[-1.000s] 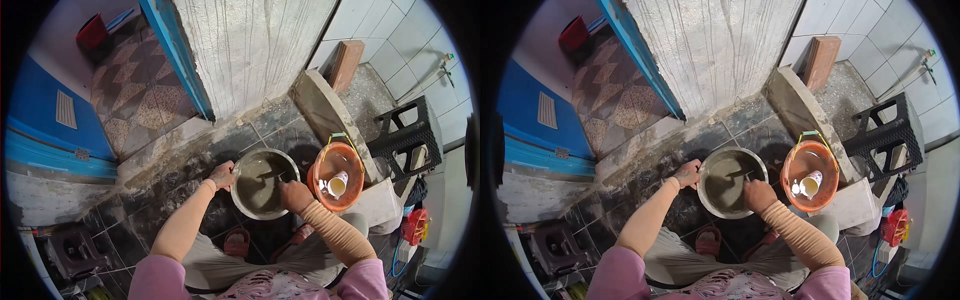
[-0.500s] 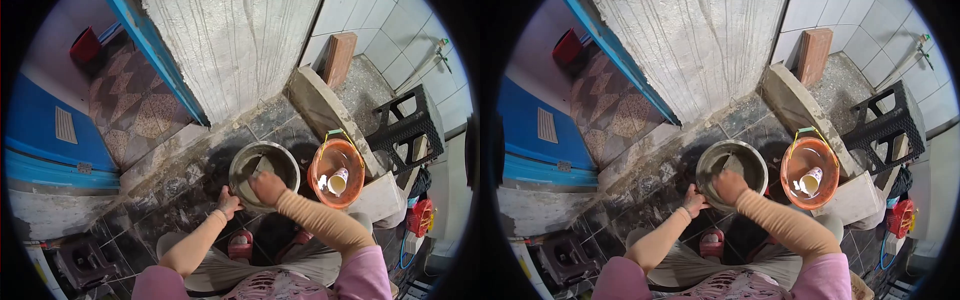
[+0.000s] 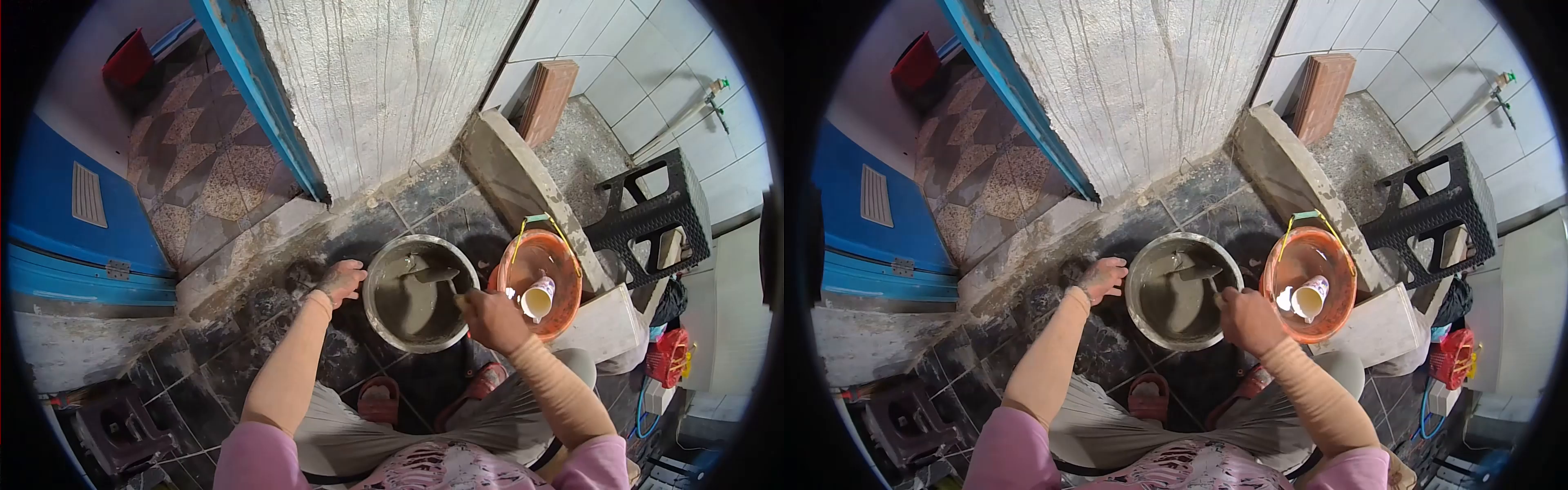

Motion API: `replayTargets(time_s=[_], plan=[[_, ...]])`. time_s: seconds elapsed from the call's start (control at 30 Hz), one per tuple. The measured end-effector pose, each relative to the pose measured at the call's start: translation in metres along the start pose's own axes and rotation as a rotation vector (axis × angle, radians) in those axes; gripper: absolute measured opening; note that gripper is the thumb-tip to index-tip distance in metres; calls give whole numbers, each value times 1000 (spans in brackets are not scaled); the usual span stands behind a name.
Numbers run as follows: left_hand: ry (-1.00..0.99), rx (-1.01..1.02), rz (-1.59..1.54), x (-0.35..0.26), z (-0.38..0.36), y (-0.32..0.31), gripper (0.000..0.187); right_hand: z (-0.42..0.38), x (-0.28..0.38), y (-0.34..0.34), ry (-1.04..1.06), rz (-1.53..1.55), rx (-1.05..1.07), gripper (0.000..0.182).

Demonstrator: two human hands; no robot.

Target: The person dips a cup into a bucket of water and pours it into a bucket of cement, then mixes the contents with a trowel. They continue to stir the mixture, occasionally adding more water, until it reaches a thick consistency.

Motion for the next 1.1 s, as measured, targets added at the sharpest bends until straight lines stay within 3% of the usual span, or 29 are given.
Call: replayTargets(time_s=[0.07,0.23,0.33,0.5,0.67,0.9,1.1], plan=[[-48,-25,2,-13,-11,-10,21,13,-16,-39,-20,-35,21,15],[-77,-188,226,-9,-8,-8,19,21,-25,-87,-95,-58,16,17],[-74,-247,235,-15,-12,-10,19,-4,-24,-94,-156,-41,-22,19],[-93,-407,177,-9,-21,-4,17,1,-12,-76,-30,-44,33,23],[-224,-535,485,0,12,-3,14,-11,13,-80,-10,-118,160,22],[-159,-464,426,-8,8,-5,13,-47,58,-15,38,-95,226,19],[-182,-393,413,-19,2,-11,12,-54,33,-75,-30,-70,235,21]])
Point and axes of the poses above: each hand's wrist, its own z-axis towards the middle knuckle, its own y-axis out of the back of the hand, x = y × z, the point moved 10 cm from there along z, towards the middle knuckle, and after that the axes turned 14 degrees about y, right-handed, at the moved point
